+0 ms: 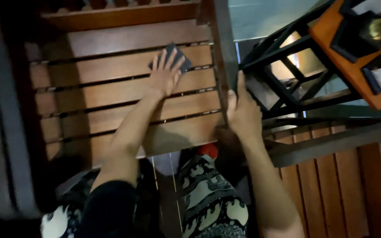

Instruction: Cleaning a wooden chair using a spray and a cloth.

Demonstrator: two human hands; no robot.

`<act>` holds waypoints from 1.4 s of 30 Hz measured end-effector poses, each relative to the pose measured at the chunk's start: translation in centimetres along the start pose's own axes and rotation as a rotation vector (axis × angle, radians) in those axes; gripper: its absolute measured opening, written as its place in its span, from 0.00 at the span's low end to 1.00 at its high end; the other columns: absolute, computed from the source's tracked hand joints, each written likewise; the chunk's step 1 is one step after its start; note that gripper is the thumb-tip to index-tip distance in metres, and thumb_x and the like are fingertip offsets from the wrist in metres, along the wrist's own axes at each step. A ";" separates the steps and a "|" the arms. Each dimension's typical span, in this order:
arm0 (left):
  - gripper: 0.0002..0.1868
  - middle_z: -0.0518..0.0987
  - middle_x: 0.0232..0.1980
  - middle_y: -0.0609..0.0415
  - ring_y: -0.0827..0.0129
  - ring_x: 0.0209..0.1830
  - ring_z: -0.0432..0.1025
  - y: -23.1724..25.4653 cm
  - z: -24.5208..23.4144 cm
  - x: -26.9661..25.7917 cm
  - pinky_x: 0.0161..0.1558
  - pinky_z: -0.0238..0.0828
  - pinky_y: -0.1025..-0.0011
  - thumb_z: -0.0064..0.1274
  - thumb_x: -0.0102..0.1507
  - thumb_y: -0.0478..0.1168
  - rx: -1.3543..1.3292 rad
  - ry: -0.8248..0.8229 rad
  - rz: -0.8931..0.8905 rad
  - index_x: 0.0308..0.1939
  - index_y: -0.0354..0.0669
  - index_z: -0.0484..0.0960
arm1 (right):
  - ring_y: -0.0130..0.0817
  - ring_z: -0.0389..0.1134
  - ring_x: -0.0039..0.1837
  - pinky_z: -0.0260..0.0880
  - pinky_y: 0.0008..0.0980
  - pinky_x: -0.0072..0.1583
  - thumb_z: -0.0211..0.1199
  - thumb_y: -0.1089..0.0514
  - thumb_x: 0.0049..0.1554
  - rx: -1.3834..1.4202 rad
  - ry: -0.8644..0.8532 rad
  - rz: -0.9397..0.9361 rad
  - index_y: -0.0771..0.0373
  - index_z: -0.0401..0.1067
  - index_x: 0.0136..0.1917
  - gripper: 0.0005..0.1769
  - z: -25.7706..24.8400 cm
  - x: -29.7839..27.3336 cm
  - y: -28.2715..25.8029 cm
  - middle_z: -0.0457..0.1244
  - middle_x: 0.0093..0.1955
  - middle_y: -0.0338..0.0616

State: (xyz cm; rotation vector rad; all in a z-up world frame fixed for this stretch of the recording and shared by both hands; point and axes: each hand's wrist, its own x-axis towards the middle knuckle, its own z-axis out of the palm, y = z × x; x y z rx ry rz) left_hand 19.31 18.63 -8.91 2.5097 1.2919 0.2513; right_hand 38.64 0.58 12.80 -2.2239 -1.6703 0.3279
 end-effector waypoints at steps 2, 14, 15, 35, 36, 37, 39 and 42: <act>0.31 0.38 0.87 0.54 0.48 0.85 0.29 0.8 0.4 5.2 0.79 0.22 0.44 0.29 0.74 0.51 -0.005 -0.012 -0.025 0.83 0.62 0.51 | 0.68 0.69 0.56 0.68 0.61 0.56 0.47 0.47 0.68 -0.004 0.014 0.011 0.52 0.46 0.84 0.34 -0.3 0.1 0.0 0.67 0.61 0.63; 0.28 0.42 0.86 0.56 0.50 0.85 0.28 8.1 1.3 0.2 0.79 0.17 0.45 0.25 0.74 0.53 0.083 -0.296 0.246 0.79 0.59 0.57 | 0.69 0.67 0.60 0.68 0.60 0.59 0.47 0.48 0.68 0.054 -0.022 -0.005 0.51 0.46 0.84 0.34 -0.1 -0.1 0.0 0.66 0.64 0.64; 0.29 0.44 0.85 0.54 0.49 0.85 0.30 7.3 1.3 -2.8 0.79 0.20 0.44 0.29 0.74 0.52 -0.002 -0.180 0.307 0.79 0.58 0.57 | 0.69 0.68 0.60 0.68 0.60 0.58 0.48 0.48 0.68 0.032 -0.007 -0.008 0.50 0.47 0.84 0.34 -0.1 -0.1 0.2 0.66 0.64 0.64; 0.27 0.40 0.88 0.54 0.45 0.87 0.30 9.4 6.1 5.9 0.80 0.21 0.38 0.28 0.77 0.55 0.181 -0.056 0.039 0.79 0.57 0.62 | 0.68 0.67 0.59 0.67 0.60 0.58 0.47 0.48 0.68 0.042 -0.032 0.017 0.49 0.45 0.84 0.34 -0.5 0.1 -0.3 0.67 0.62 0.63; 0.28 0.42 0.87 0.52 0.45 0.86 0.31 9.7 5.5 3.0 0.79 0.22 0.40 0.30 0.75 0.54 0.081 -0.023 0.119 0.78 0.59 0.63 | 0.69 0.68 0.59 0.66 0.61 0.58 0.47 0.47 0.68 0.029 -0.045 0.044 0.49 0.44 0.84 0.34 -0.7 0.1 -0.5 0.67 0.61 0.64; 0.28 0.43 0.86 0.50 0.44 0.84 0.32 9.8 4.7 0.3 0.77 0.22 0.41 0.31 0.73 0.54 -0.016 0.013 0.194 0.78 0.60 0.64 | 0.70 0.68 0.58 0.66 0.62 0.58 0.47 0.47 0.68 0.017 -0.058 0.065 0.49 0.44 0.85 0.35 -0.8 0.1 -0.8 0.67 0.60 0.65; 0.28 0.45 0.85 0.50 0.44 0.84 0.33 7.6 3.7 -5.4 0.77 0.25 0.41 0.32 0.73 0.53 -0.046 0.044 0.173 0.78 0.61 0.63 | 0.70 0.68 0.58 0.67 0.62 0.58 0.47 0.47 0.68 0.005 -0.046 0.036 0.49 0.45 0.85 0.35 -0.4 -0.1 -0.1 0.67 0.60 0.66; 0.29 0.48 0.85 0.51 0.43 0.84 0.36 2.2 2.5 -10.6 0.78 0.28 0.39 0.32 0.74 0.53 -0.052 0.102 0.076 0.79 0.63 0.61 | 0.71 0.68 0.58 0.67 0.62 0.58 0.47 0.47 0.69 -0.004 -0.005 -0.007 0.49 0.46 0.85 0.34 -0.1 0.1 0.0 0.67 0.61 0.68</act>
